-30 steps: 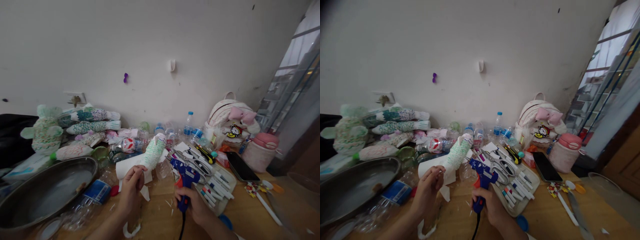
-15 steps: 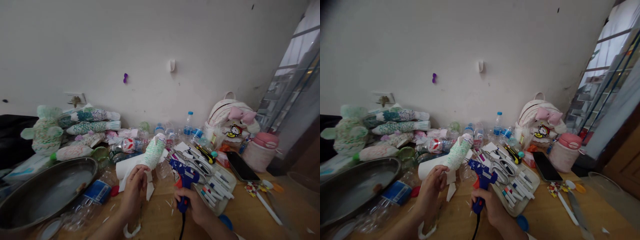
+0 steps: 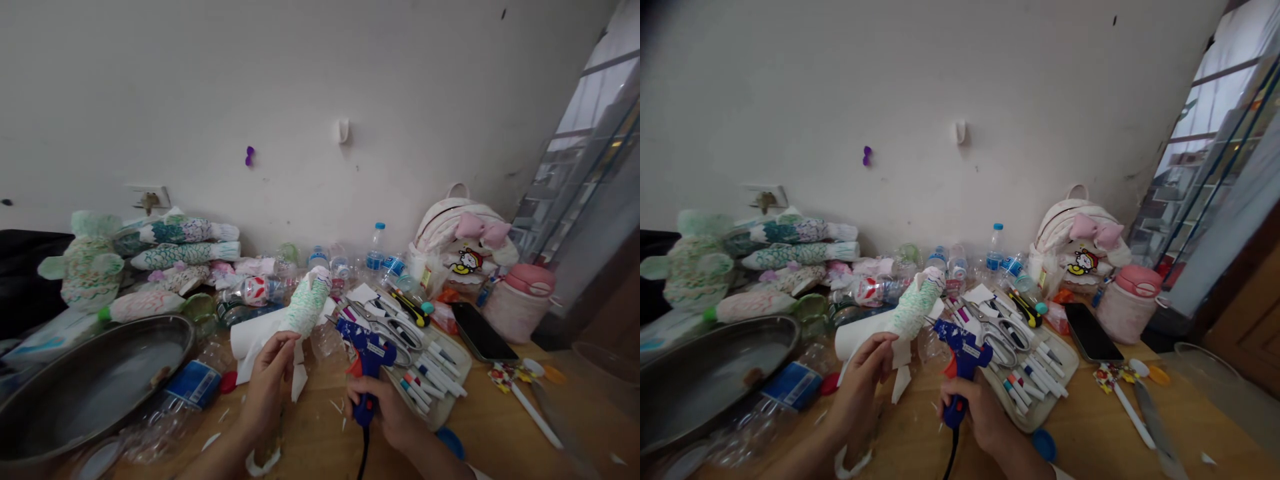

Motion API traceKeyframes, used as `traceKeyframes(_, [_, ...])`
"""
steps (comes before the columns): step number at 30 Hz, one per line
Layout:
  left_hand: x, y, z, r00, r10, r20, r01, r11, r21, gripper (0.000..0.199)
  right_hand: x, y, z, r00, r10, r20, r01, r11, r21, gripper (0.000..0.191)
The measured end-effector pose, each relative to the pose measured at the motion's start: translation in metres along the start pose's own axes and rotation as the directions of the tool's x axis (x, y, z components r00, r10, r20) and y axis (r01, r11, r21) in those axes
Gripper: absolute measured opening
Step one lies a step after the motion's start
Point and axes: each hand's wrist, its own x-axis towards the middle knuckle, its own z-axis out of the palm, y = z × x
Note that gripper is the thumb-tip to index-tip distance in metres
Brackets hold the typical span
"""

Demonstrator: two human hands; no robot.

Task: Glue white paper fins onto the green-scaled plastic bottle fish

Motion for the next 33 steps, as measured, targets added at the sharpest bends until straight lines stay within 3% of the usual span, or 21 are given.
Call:
traceKeyframes(4, [0.001, 0.005, -0.001, 0.997, 0.07, -0.043, -0.07, 0.997, 0.02, 0.024, 0.001, 0.002, -0.001, 1.0, 0.008, -0.019, -0.008, 1.0, 0.028, 0.02])
traceKeyframes(7, [0.001, 0.009, -0.001, 0.997, 0.074, 0.015, -0.074, 0.997, 0.017, 0.026, 0.001, 0.001, -0.001, 1.0, -0.007, -0.018, 0.008, 1.0, 0.011, 0.019])
traceKeyframes(12, [-0.002, 0.01, 0.001, 0.984, -0.037, 0.172, 0.054, 0.994, -0.098, 0.025, -0.002, -0.002, 0.002, 1.0, -0.027, 0.008, 0.027, 0.999, -0.017, 0.018])
traceKeyframes(21, [-0.003, 0.02, 0.002, 0.976, -0.157, 0.153, 0.21, 0.874, -0.439, 0.031, 0.0, 0.0, 0.0, 0.999, -0.037, 0.031, 0.039, 0.998, -0.052, 0.02])
traceKeyframes(28, [-0.004, 0.019, 0.007, 0.974, -0.137, 0.178, 0.201, 0.886, -0.418, 0.027, -0.001, 0.002, -0.002, 0.999, -0.037, 0.026, 0.038, 0.999, -0.039, 0.02])
traceKeyframes(33, [-0.002, 0.01, 0.004, 0.97, -0.142, 0.196, 0.195, 0.939, -0.283, 0.025, 0.0, 0.002, -0.001, 0.999, -0.037, 0.032, 0.039, 0.998, -0.054, 0.02])
